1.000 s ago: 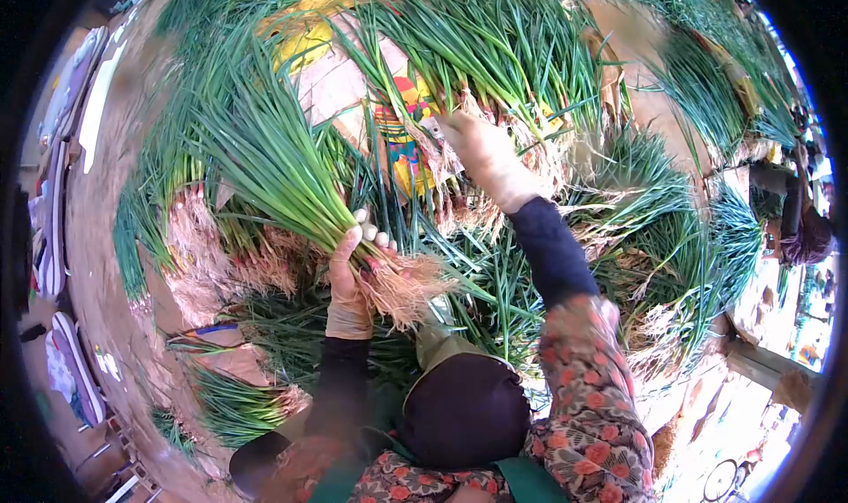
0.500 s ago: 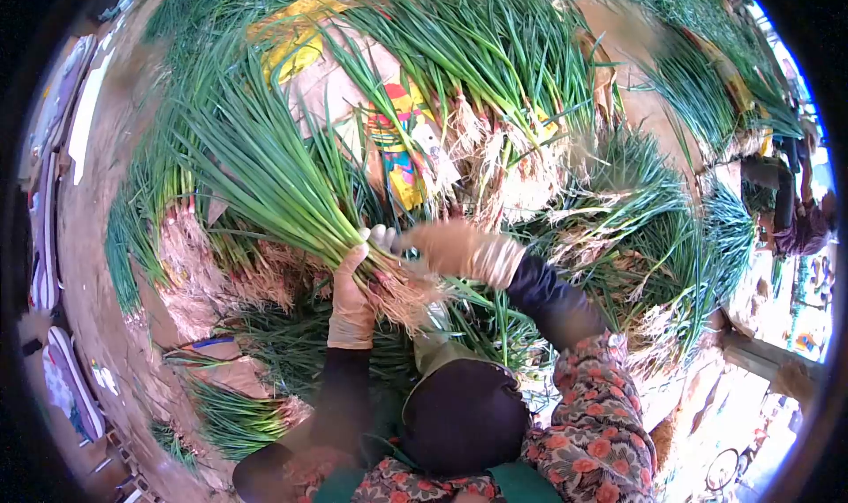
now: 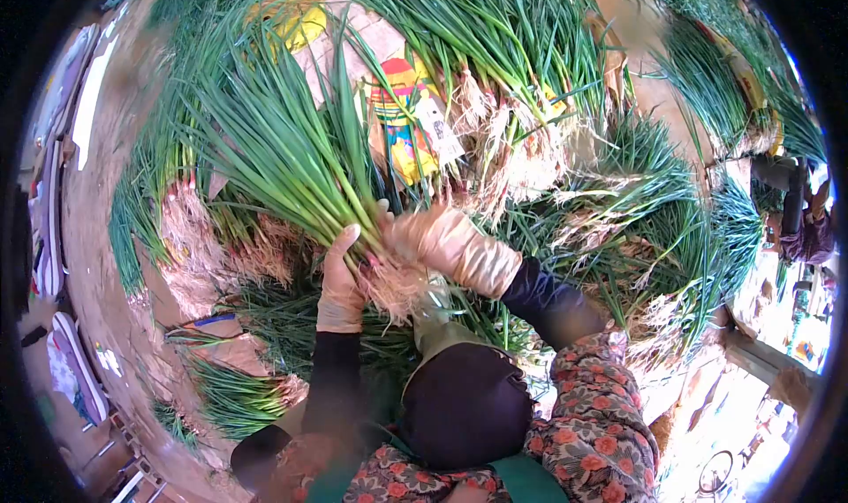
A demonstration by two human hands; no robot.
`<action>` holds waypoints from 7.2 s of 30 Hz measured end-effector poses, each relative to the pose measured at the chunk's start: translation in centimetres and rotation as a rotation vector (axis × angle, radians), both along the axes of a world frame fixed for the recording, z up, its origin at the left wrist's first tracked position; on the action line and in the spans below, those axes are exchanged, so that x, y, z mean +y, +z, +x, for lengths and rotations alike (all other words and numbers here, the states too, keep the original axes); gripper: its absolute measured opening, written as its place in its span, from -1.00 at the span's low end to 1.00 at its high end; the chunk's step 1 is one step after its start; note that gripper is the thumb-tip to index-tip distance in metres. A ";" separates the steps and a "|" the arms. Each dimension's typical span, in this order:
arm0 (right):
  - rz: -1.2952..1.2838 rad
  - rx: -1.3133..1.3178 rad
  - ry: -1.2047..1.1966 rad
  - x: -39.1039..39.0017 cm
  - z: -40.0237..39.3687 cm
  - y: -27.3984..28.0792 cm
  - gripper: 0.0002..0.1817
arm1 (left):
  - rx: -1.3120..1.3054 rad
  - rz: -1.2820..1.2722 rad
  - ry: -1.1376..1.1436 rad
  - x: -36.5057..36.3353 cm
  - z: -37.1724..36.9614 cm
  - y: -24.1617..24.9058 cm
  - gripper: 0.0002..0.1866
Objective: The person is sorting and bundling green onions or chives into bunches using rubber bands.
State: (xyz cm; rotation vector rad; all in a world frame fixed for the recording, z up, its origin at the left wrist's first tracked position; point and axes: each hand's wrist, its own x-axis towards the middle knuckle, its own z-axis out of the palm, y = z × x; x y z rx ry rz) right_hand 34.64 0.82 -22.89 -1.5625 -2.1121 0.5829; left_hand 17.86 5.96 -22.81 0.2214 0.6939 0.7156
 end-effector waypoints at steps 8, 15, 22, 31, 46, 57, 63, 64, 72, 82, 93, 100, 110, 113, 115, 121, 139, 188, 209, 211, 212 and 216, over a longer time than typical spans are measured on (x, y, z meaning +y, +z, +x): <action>-0.697 0.798 -0.280 0.9 0.6 -1.3 -0.40 | 0.024 -0.001 -0.286 -2.5 -2.9 -3.1 -0.68; -0.380 0.838 -0.505 1.1 -2.5 -4.4 -0.72 | 0.070 0.094 -0.277 -4.0 -3.3 0.1 -0.67; -0.161 0.977 -0.771 -0.1 6.5 -13.2 -0.71 | 0.106 0.121 -0.285 -2.9 -1.5 -4.5 -0.65; -0.327 0.760 -0.426 1.4 1.8 -8.6 -0.77 | 0.080 -0.006 -0.266 -3.0 -2.3 -4.8 -0.67; -0.319 0.895 -0.658 -1.8 8.2 -4.8 -0.55 | -0.273 -0.099 -0.168 -3.7 -3.3 -1.1 -0.59; -0.662 0.722 -0.480 1.8 2.7 -7.2 -0.49 | 0.111 -0.062 -0.248 -3.9 -0.2 -7.2 -0.70; -0.472 0.297 -0.513 0.3 -0.5 -5.6 -0.60 | 0.134 -0.069 -0.171 -4.8 0.8 -5.3 -0.74; -0.465 0.285 -0.556 0.2 -0.8 -5.1 -0.64 | 0.070 -0.033 -0.188 -4.6 0.7 -5.2 -0.75; 0.081 0.461 -0.871 6.3 7.4 -5.0 -0.65 | -0.265 -0.034 -0.100 -4.6 -0.9 -0.9 -0.59; 0.106 -0.198 -0.783 11.1 9.8 -6.9 -0.69 | -0.489 0.047 0.005 -1.9 -2.5 1.3 -0.45; -0.040 -0.072 -0.590 11.6 5.7 -9.1 -0.59 | -0.524 -0.048 -0.066 -2.3 0.2 -0.5 -0.55; 0.006 0.259 -1.197 -7.4 16.7 1.3 -0.79 | -0.346 0.019 -0.111 -2.8 -0.2 -0.4 -0.63; -0.022 -0.167 -1.109 -15.5 19.8 0.9 -0.49 | -0.148 0.022 -0.157 -3.3 3.8 -2.9 -0.69; 0.073 -0.072 -0.922 -8.2 20.8 -6.7 -0.57 | -0.158 0.058 -0.139 -3.5 4.7 -1.7 -0.70; -0.284 0.028 -1.038 -4.0 18.3 -5.7 -0.61 | -0.219 0.033 -0.144 -3.2 4.3 -2.0 -0.64; 0.033 0.440 -0.366 -7.3 4.7 -3.8 -0.66 | 0.028 -0.044 -0.159 -3.8 4.7 -1.0 -0.46; -0.487 0.669 -0.627 -2.7 1.6 -2.4 -0.68 | 0.124 0.006 -0.257 -5.3 2.7 -3.4 -0.66; -0.245 -0.353 -0.810 0.9 20.1 -3.2 -0.67 | -0.487 -0.203 -0.060 -4.7 1.2 1.5 -0.47; -0.098 -0.347 -0.730 2.7 17.9 -2.3 -0.54 | -0.402 -0.121 -0.110 -4.1 2.0 -0.4 -0.65; -0.034 -0.238 -0.781 3.8 15.9 -2.0 -0.58 | -0.376 -0.162 -0.078 -4.0 1.5 -0.4 -0.65; -0.017 -0.117 -0.718 3.3 14.3 -1.8 -0.61 | -0.330 -0.061 -0.074 -3.9 1.6 -0.3 -0.61; 0.151 0.025 -0.028 -5.2 5.2 -2.5 -0.66 | -0.110 0.081 -0.349 -2.9 0.2 -3.4 -0.46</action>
